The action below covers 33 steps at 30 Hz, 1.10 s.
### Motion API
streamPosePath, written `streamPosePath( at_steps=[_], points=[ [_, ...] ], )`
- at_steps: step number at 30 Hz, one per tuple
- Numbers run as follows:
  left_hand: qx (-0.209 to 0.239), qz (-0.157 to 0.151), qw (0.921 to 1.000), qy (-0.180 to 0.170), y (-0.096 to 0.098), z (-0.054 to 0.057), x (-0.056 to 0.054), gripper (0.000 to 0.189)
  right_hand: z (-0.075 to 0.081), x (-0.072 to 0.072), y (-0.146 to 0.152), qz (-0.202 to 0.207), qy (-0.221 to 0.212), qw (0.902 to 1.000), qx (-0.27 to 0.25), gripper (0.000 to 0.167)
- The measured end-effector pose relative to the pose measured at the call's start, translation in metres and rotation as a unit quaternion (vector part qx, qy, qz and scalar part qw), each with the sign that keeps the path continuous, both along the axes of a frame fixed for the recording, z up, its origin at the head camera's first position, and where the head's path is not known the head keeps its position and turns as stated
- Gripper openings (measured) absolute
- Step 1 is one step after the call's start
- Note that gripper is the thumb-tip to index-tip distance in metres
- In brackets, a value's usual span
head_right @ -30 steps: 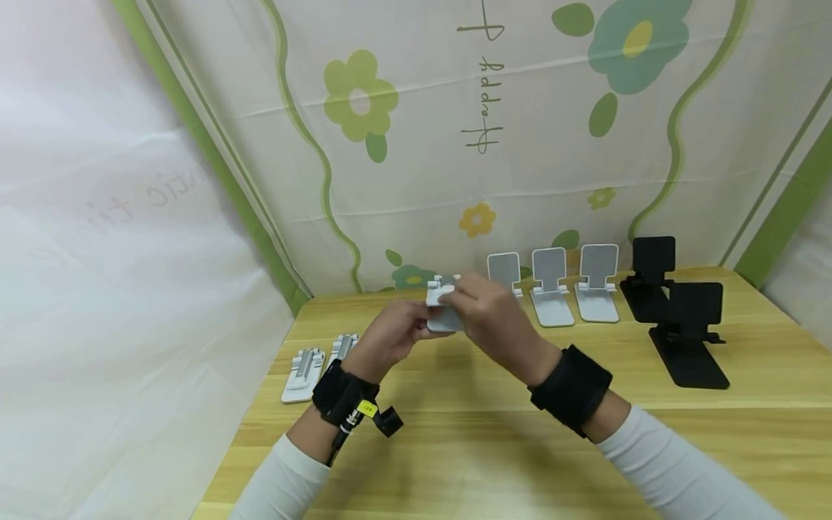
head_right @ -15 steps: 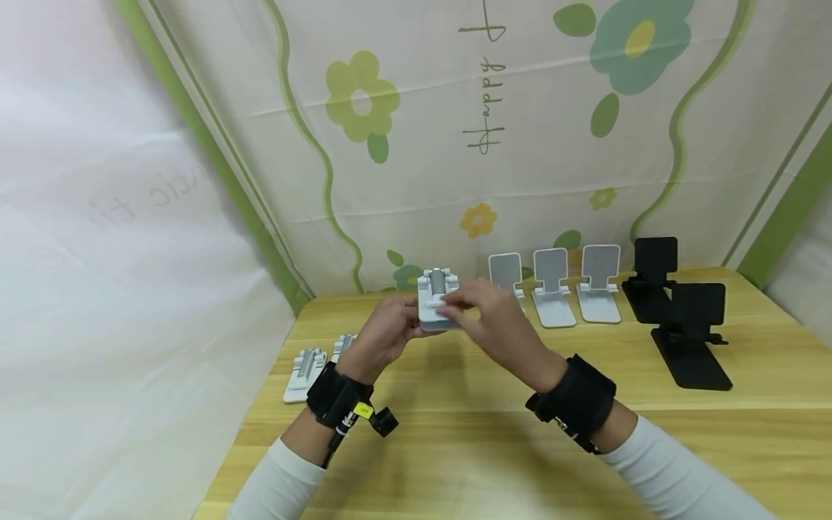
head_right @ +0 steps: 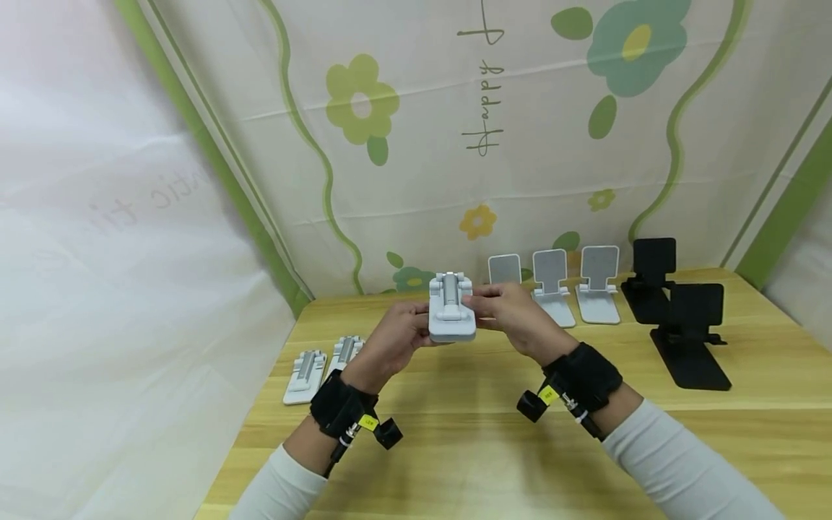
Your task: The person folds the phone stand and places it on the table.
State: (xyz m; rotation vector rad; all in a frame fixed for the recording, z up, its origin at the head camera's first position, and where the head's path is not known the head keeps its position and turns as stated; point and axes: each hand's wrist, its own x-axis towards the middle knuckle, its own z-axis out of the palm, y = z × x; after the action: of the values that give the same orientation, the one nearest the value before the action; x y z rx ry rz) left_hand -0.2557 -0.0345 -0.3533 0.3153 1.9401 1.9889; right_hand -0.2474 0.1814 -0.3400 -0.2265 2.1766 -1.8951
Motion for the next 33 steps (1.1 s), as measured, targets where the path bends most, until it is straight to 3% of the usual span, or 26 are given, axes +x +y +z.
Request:
streamPosePath(
  at_steps=[6,12,18,27,30,32,33],
  points=[
    [0.026,-0.047,0.9981,-0.031,-0.007,0.002,-0.004,0.039,-0.003,-0.002,0.004,0.007,-0.006,1.0,-0.003,0.056],
    [0.05,-0.058,0.9962,-0.041,-0.01,0.007,-0.005,0.044,-0.005,-0.003,0.005,0.007,-0.002,1.0,-0.005,0.053],
    [-0.02,-0.036,0.9989,-0.023,-0.008,0.01,-0.004,0.037,-0.006,-0.003,0.005,0.007,0.003,0.9999,-0.009,0.049],
    [-0.085,-0.002,0.9964,-0.003,-0.002,0.006,-0.005,0.031,-0.01,-0.002,0.007,0.002,0.004,0.9999,-0.009,0.042],
    [-0.158,0.024,0.9856,0.055,0.004,0.008,0.0,0.034,-0.01,-0.001,0.007,0.003,0.005,0.9999,-0.012,0.041],
    [-0.229,0.037,0.9654,0.118,0.01,0.009,0.005,0.039,-0.01,0.0,0.007,0.001,0.007,0.9998,-0.017,0.039],
    [-0.271,0.044,0.95,0.15,0.013,0.01,0.008,0.044,-0.009,0.0,0.006,0.0,0.009,0.9998,-0.019,0.039]
  ],
)
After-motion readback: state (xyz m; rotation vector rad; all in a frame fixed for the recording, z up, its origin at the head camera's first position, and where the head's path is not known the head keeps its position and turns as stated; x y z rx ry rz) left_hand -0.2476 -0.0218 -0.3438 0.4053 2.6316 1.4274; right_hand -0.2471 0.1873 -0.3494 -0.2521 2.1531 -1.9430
